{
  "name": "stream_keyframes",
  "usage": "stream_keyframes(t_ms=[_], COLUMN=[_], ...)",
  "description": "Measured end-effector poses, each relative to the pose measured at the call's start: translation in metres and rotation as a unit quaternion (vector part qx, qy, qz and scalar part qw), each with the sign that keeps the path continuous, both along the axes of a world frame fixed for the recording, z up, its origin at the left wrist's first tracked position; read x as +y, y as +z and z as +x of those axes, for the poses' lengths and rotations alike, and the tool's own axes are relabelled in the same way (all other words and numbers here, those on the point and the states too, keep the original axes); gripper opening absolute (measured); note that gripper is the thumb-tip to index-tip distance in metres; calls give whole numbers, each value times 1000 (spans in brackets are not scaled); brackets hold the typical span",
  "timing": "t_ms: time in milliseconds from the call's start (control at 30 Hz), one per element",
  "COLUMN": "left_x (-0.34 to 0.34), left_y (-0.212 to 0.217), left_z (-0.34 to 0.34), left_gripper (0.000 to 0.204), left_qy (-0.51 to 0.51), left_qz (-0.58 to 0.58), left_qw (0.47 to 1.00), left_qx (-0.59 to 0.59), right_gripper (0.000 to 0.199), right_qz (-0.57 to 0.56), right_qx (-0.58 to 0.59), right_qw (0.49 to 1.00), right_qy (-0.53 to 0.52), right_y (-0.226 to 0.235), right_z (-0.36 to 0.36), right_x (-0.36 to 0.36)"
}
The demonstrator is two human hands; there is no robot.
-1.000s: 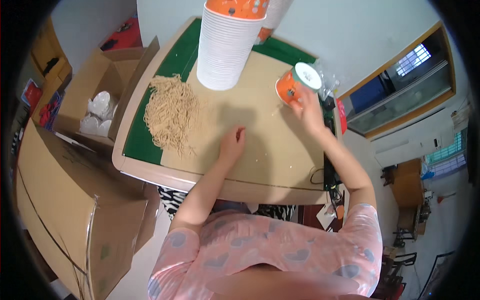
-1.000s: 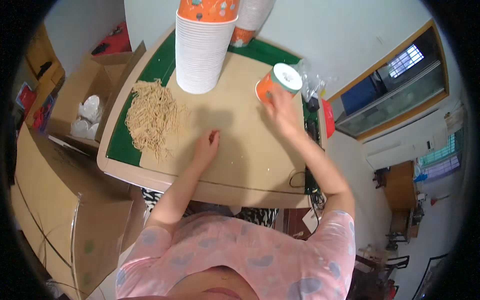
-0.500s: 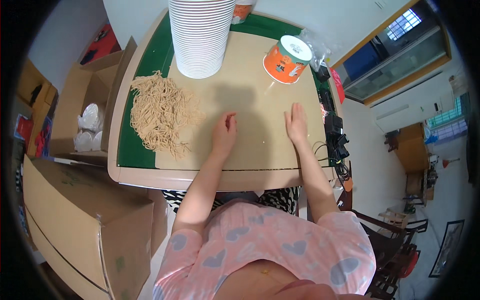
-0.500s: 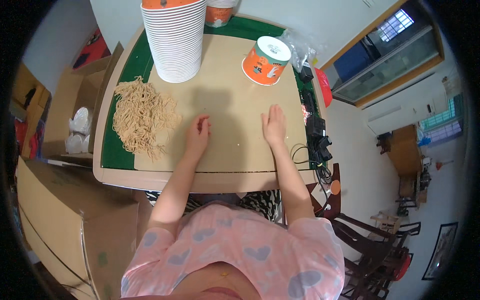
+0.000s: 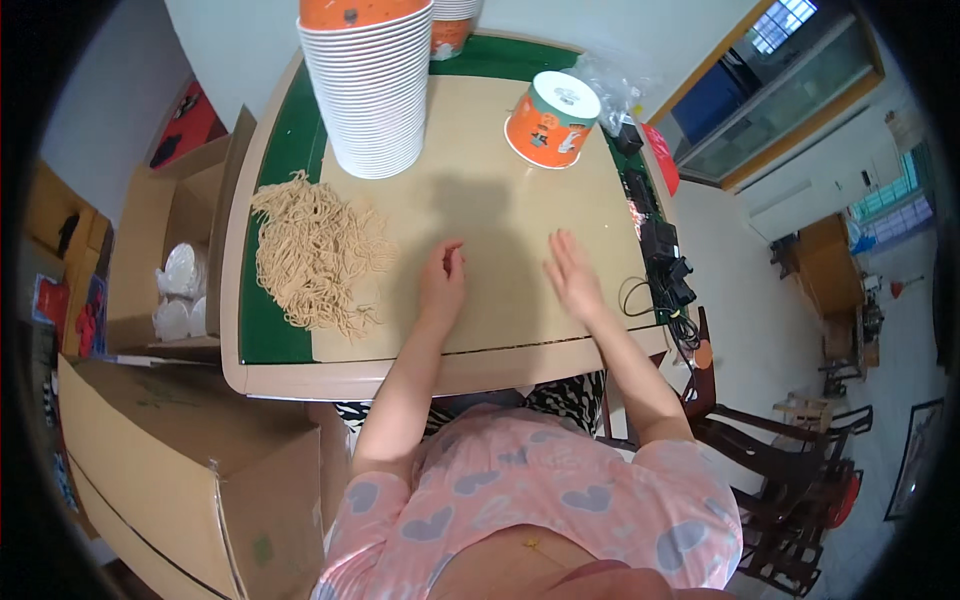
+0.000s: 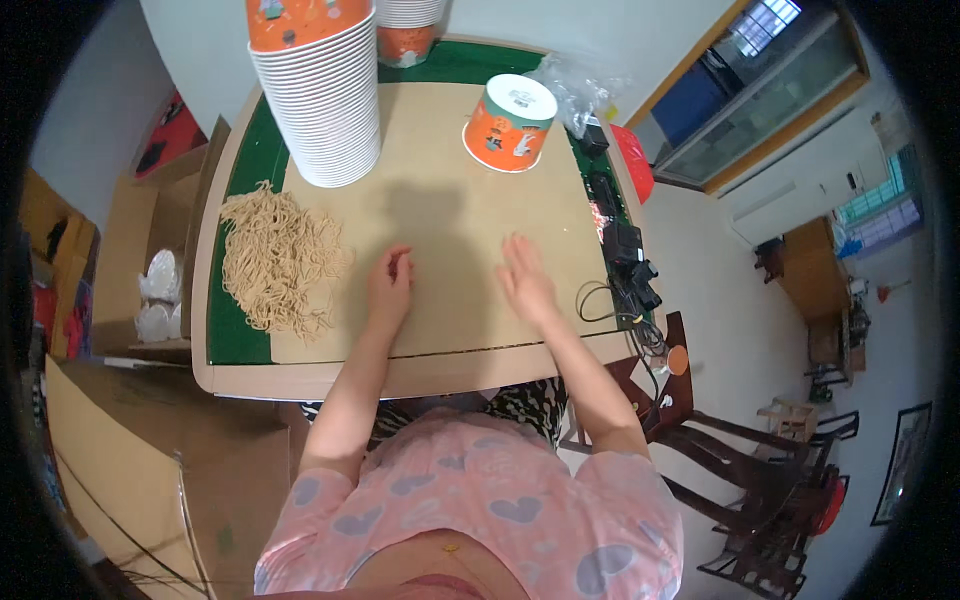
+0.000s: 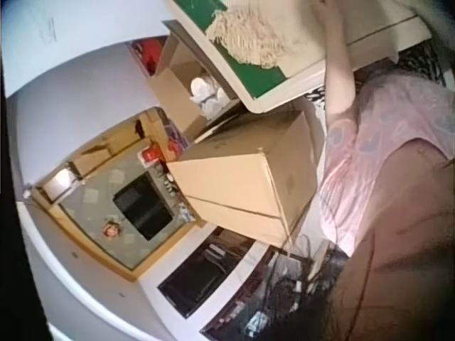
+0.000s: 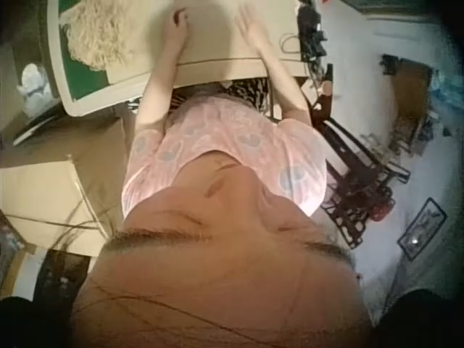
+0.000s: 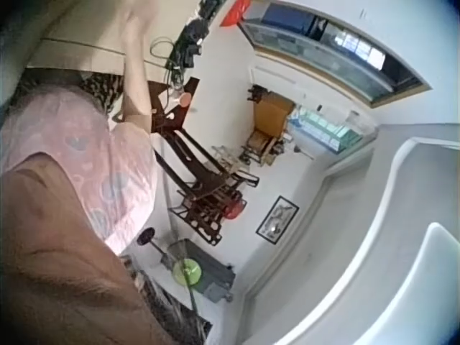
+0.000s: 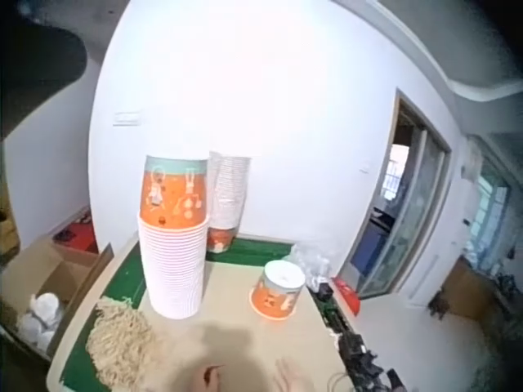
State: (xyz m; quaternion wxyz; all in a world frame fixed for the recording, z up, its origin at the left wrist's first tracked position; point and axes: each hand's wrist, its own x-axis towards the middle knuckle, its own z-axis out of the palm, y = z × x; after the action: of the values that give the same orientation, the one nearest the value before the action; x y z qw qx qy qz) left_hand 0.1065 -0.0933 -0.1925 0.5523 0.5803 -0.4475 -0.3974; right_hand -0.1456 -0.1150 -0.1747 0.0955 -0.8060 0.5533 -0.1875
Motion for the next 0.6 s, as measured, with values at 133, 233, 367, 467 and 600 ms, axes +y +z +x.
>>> stream_keyframes(t_ms=[133, 233, 367, 467, 600], left_x=[-7, -2, -3, 1, 9], left_y=[5, 21, 24, 23, 30], left_z=[-3, -3, -1, 2, 2], left_gripper=[18, 18, 17, 17, 16], left_qy=[-28, -22, -5, 4, 15], left_qz=[-4, -14, -50, -41, -62], left_qw=[999, 998, 995, 995, 993], left_qx=[-33, -50, -89, -88, -100], right_gripper=[54, 55, 50, 62, 64], right_qz=[-75, -69, -156, -77, -29], right_qx=[58, 73, 47, 62, 67], right_qw=[981, 967, 974, 982, 938], right_qy=[-167, -233, -154, -159, -338], right_y=[-12, 0, -10, -17, -5], right_z=[-56, -78, -48, -29, -35], right_x=[-76, -102, -98, -83, -85])
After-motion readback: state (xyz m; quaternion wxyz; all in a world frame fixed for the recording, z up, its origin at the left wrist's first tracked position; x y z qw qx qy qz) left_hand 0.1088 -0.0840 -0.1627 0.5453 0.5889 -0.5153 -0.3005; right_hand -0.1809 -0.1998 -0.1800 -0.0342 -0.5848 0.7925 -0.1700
